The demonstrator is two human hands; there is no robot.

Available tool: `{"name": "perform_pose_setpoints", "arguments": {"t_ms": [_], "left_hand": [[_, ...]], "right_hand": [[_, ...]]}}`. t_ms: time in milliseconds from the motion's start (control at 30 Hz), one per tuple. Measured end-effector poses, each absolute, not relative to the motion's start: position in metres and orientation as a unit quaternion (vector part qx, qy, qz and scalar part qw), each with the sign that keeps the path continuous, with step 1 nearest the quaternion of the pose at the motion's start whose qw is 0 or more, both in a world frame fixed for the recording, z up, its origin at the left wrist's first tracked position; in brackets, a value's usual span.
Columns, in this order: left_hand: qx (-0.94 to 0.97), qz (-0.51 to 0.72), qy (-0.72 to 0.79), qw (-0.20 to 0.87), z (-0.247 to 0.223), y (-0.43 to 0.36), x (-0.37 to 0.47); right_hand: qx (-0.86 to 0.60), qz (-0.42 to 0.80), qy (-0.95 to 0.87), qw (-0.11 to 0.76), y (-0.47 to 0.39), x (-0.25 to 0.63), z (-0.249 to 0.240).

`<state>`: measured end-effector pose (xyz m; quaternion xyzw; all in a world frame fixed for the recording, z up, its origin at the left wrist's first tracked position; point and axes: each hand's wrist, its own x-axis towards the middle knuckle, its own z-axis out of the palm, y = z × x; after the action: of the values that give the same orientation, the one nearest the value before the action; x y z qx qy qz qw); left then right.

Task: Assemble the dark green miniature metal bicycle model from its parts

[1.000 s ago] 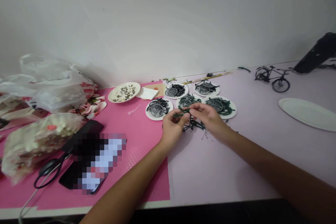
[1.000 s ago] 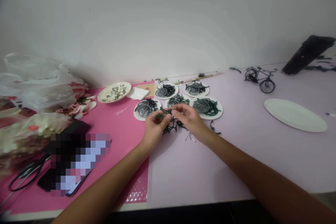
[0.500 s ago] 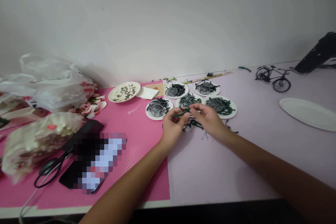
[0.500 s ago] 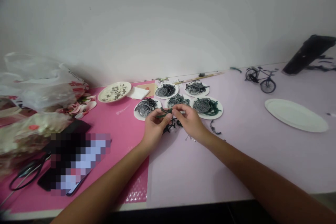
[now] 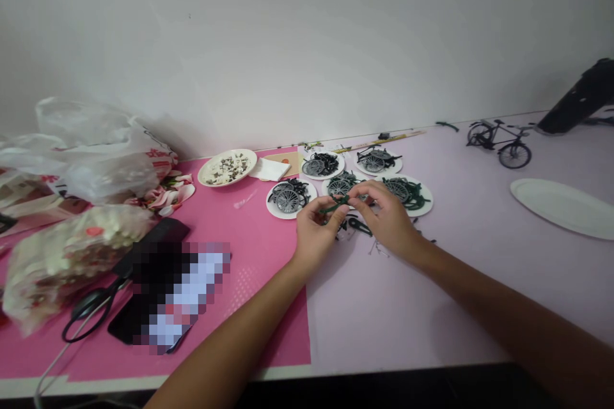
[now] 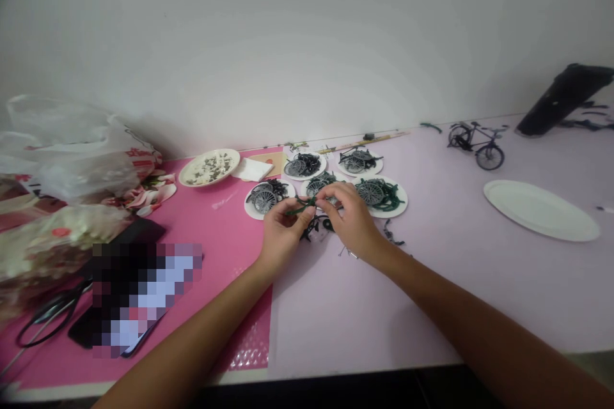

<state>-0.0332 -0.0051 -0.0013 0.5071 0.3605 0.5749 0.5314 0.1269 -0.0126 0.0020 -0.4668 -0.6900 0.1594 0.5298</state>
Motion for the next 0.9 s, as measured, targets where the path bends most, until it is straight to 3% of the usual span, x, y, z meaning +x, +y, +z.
{"name": "perform_pose_setpoints", "arguments": {"t_ms": [533, 900], "left_hand": [[0.498, 0.550, 0.375, 0.556, -0.0005, -0.0075, -0.0330], [0.486, 0.555, 0.372, 0.564, 0.0007, -0.0087, -0.0321]], "right_hand": [[-0.493, 0.393, -0.549, 0.549, -0.0069, 0.1272, -0.0064], [-0.475, 0.472, -0.500, 0.549, -0.0088, 0.1252, -0.0068]]}}
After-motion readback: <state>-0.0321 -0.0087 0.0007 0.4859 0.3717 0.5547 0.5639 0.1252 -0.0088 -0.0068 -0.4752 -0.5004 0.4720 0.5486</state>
